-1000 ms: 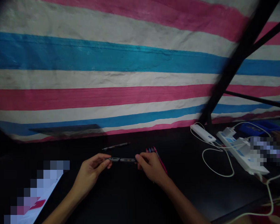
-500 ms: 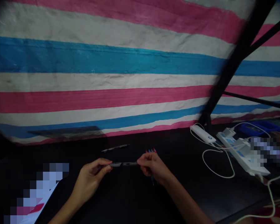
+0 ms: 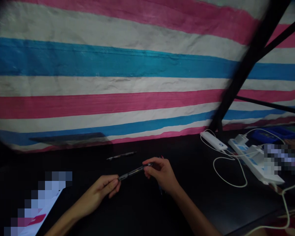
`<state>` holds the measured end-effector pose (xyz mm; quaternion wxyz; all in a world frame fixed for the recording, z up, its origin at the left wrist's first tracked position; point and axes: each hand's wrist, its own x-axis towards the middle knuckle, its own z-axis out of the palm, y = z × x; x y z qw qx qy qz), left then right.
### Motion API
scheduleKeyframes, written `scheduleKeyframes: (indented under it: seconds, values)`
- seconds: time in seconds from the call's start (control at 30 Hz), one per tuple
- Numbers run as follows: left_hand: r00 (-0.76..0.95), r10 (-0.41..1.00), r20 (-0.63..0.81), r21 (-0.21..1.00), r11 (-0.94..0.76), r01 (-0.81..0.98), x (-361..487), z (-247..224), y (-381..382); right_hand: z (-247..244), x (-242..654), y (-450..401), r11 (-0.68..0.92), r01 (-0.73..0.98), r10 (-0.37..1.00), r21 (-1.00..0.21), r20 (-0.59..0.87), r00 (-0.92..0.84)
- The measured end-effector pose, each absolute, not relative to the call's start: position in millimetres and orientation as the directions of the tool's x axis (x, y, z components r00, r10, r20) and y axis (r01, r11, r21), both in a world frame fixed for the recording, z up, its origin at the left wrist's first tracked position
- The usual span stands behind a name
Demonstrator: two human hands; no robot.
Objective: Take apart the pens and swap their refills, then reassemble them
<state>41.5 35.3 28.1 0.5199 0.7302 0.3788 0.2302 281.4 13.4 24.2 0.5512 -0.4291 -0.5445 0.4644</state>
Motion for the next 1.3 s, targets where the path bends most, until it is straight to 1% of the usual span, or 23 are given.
scheduleKeyframes:
  seconds: [0.1, 0.17, 0.23, 0.37, 0.43, 0.5, 0.6, 0.67, 0.7, 0.77, 0.8, 0.83, 0.9, 0.93, 1.0, 1.07, 1.13, 1.17, 1.23, 1.3]
  values:
    - [0.550, 0.835, 0.008, 0.875, -0.272, 0.401, 43, 22, 36, 22, 279, 15, 0.166, -0.065, 0.986, -0.984, 0.166, 0.009]
    - [0.510, 0.853, 0.111, 0.808, -0.376, 0.453, 44, 19, 35, 19, 276, 17, 0.138, -0.118, 0.990, -0.983, 0.137, 0.018]
    - [0.496, 0.842, 0.210, 0.734, -0.471, 0.489, 45, 17, 35, 15, 274, 18, 0.110, -0.180, 0.994, -0.977, 0.110, 0.010]
    - [0.507, 0.774, 0.379, 0.574, -0.627, 0.528, 46, 14, 34, 9, 271, 19, 0.059, -0.276, 0.998, -0.959, 0.057, 0.018]
    - [0.533, 0.717, 0.450, 0.470, -0.697, 0.542, 46, 13, 32, 8, 271, 20, 0.011, -0.332, 1.000, -0.943, 0.008, 0.011]
    - [0.566, 0.650, 0.507, 0.344, -0.755, 0.559, 46, 14, 29, 8, 272, 21, -0.074, -0.391, 0.997, -0.917, -0.068, -0.028]
    - [0.601, 0.571, 0.559, 0.166, -0.787, 0.594, 47, 17, 24, 8, 277, 23, -0.233, -0.455, 0.972, -0.859, -0.198, -0.124]
    - [0.609, 0.553, 0.568, 0.105, -0.783, 0.613, 49, 18, 22, 9, 281, 24, -0.309, -0.480, 0.951, -0.821, -0.254, -0.178]
    - [0.609, 0.556, 0.566, 0.101, -0.780, 0.618, 51, 18, 21, 9, 282, 24, -0.323, -0.489, 0.946, -0.810, -0.263, -0.190]
    - [0.602, 0.583, 0.546, 0.151, -0.775, 0.613, 53, 18, 21, 11, 283, 24, -0.285, -0.510, 0.959, -0.812, -0.236, -0.159]
    - [0.596, 0.606, 0.526, 0.208, -0.771, 0.601, 54, 17, 21, 12, 283, 24, -0.240, -0.522, 0.971, -0.818, -0.208, -0.121]
    - [0.587, 0.639, 0.498, 0.288, -0.760, 0.583, 55, 18, 22, 14, 282, 23, -0.191, -0.532, 0.981, -0.825, -0.176, -0.080]
    - [0.552, 0.724, 0.414, 0.493, -0.688, 0.533, 57, 19, 22, 16, 280, 22, -0.115, -0.544, 0.992, -0.831, -0.122, -0.023]
    - [0.528, 0.772, 0.355, 0.601, -0.621, 0.503, 58, 20, 23, 17, 279, 22, -0.097, -0.545, 0.994, -0.833, -0.105, -0.018]
    - [0.478, 0.855, 0.201, 0.798, -0.426, 0.426, 59, 22, 24, 18, 278, 21, -0.081, -0.540, 0.997, -0.838, -0.077, -0.031]
    - [0.479, 0.877, 0.019, 0.932, -0.189, 0.310, 60, 21, 25, 19, 277, 20, -0.052, -0.524, 0.999, -0.850, -0.040, -0.034]
    - [0.539, 0.834, -0.123, 0.980, 0.017, 0.197, 60, 18, 27, 20, 276, 19, -0.002, -0.490, 1.000, -0.872, 0.010, -0.020]
    - [0.567, 0.808, -0.157, 0.983, 0.074, 0.166, 60, 16, 28, 20, 276, 18, 0.029, -0.460, 0.999, -0.887, 0.036, -0.007]
    - [0.577, 0.800, -0.164, 0.983, 0.081, 0.166, 60, 11, 29, 21, 274, 17, 0.086, -0.374, 0.996, -0.923, 0.082, 0.025]
    - [0.527, 0.840, -0.128, 0.974, 0.005, 0.227, 59, 8, 30, 21, 272, 15, 0.121, -0.278, 0.992, -0.953, 0.110, 0.056]
